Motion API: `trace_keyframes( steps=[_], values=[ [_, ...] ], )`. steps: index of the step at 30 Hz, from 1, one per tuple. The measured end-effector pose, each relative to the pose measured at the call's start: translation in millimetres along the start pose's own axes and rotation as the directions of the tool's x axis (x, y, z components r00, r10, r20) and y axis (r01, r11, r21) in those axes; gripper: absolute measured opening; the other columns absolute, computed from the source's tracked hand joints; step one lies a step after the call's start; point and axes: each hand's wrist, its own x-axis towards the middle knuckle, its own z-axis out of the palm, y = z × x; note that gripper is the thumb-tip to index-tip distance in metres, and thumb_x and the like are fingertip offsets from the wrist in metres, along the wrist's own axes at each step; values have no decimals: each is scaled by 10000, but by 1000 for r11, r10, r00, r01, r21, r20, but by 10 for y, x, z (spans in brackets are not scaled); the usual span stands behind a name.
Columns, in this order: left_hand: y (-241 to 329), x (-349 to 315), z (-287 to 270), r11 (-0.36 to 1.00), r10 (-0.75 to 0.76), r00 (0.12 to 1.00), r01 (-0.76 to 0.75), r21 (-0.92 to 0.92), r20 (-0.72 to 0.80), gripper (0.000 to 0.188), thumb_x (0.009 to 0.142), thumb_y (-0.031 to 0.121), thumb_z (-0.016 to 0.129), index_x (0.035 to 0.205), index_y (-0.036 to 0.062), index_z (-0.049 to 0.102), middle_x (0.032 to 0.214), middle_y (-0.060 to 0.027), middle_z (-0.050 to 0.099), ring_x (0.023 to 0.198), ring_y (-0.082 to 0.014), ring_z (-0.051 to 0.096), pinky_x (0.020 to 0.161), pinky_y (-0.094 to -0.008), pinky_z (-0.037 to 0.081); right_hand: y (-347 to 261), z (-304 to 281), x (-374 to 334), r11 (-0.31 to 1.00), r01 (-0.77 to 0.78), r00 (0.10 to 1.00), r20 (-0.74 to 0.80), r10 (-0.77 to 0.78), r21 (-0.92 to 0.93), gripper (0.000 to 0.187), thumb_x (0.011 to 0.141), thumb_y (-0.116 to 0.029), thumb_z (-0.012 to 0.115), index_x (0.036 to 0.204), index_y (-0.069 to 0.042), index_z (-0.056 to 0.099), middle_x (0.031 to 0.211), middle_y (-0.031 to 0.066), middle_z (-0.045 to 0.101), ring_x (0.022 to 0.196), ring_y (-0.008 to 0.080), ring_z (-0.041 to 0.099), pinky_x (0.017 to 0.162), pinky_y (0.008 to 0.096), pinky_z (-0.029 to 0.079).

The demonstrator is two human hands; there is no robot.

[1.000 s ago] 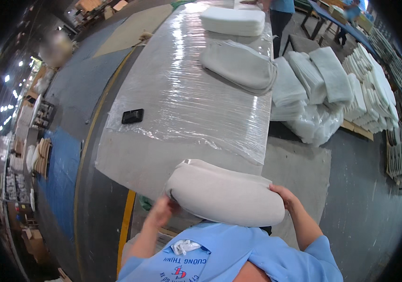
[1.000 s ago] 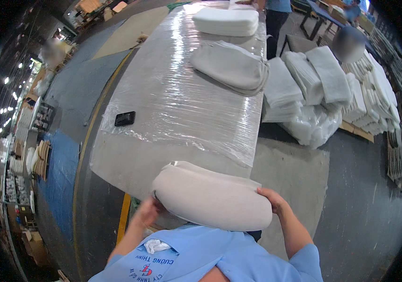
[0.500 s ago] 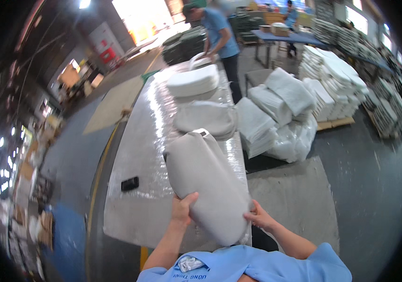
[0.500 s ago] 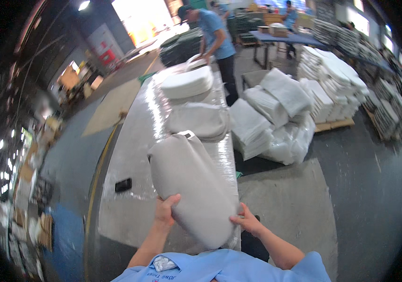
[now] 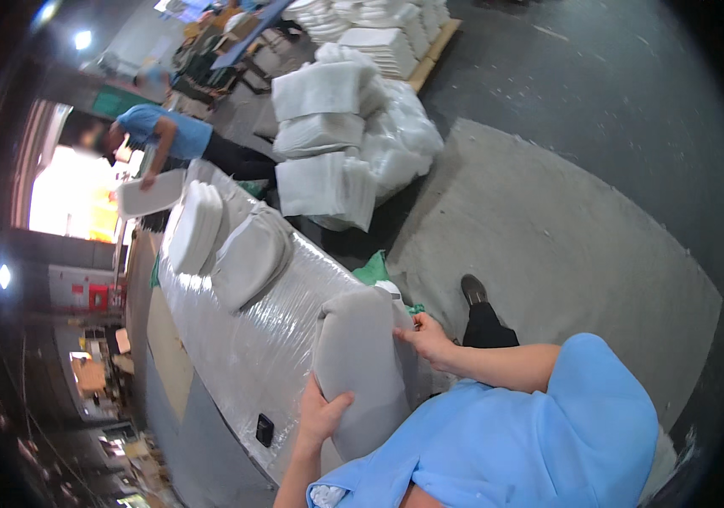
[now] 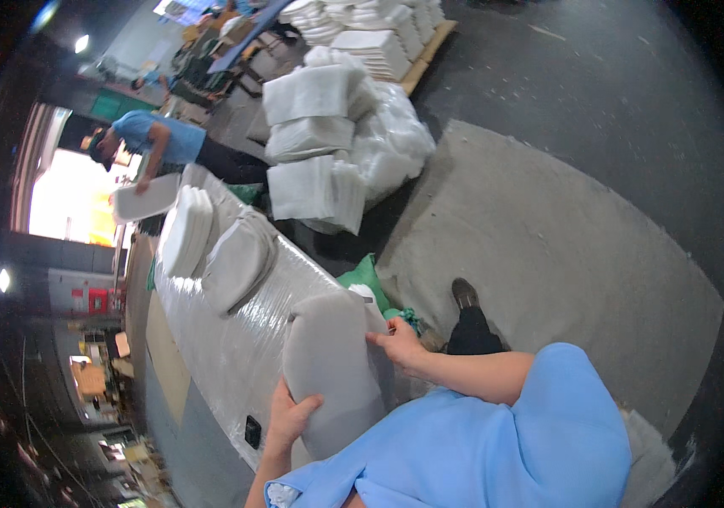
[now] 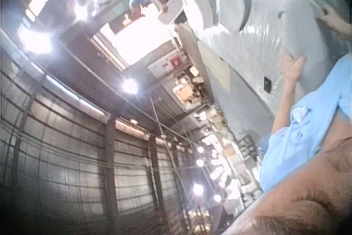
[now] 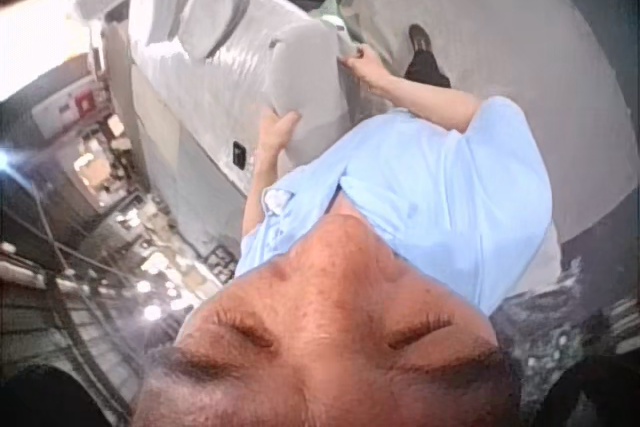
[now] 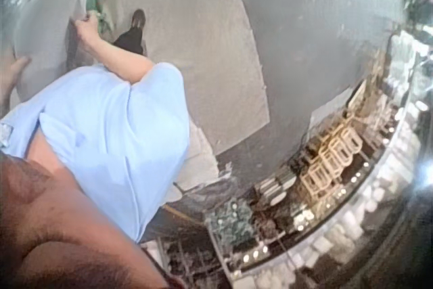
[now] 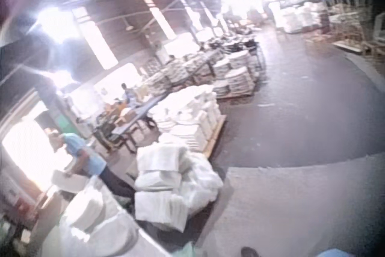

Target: The person inserts white foam inserts into gray pillow covers, folds and smooths the covers, and places the finished pillows on a nearby stack. The person repeats this process for multiple pillows.

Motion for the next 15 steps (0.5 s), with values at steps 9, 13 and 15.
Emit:
trace_keyframes(
  steps=[9, 13, 15],
  values=[
    [186, 480, 438, 997, 71, 952, -81, 20, 296, 930, 913, 123, 723, 1653, -7, 175, 1531, -208, 488, 1364, -256, 523, 1170, -405, 390, 65, -388, -7, 903, -145, 981, -58, 183, 404, 215, 1061, -304, 658, 1063, -92, 696, 971, -7, 671, 888, 116, 572, 805, 342, 459],
    [587, 1374, 482, 984, 175, 948, -158, -86, 266, 626, 1087, 243, 570, 1628, 31, 338, 1523, -141, 533, 1327, -220, 549, 1141, -371, 412, 202, -444, 81, 867, -75, 994, -33, 104, 493, 201, 1067, -306, 650, 1057, -109, 694, 964, -24, 659, 884, 100, 546, 801, 304, 427],
    [692, 1977, 682, 986, 164, 928, -156, -52, 335, 464, 1103, 327, 566, 1452, 22, 589, 1375, -99, 654, 1187, -186, 625, 1036, -337, 482, 269, -445, 117, 837, -47, 996, -37, 80, 544, 200, 1067, -307, 650, 1052, -112, 690, 957, -31, 651, 880, 94, 533, 798, 291, 417]
  ],
)
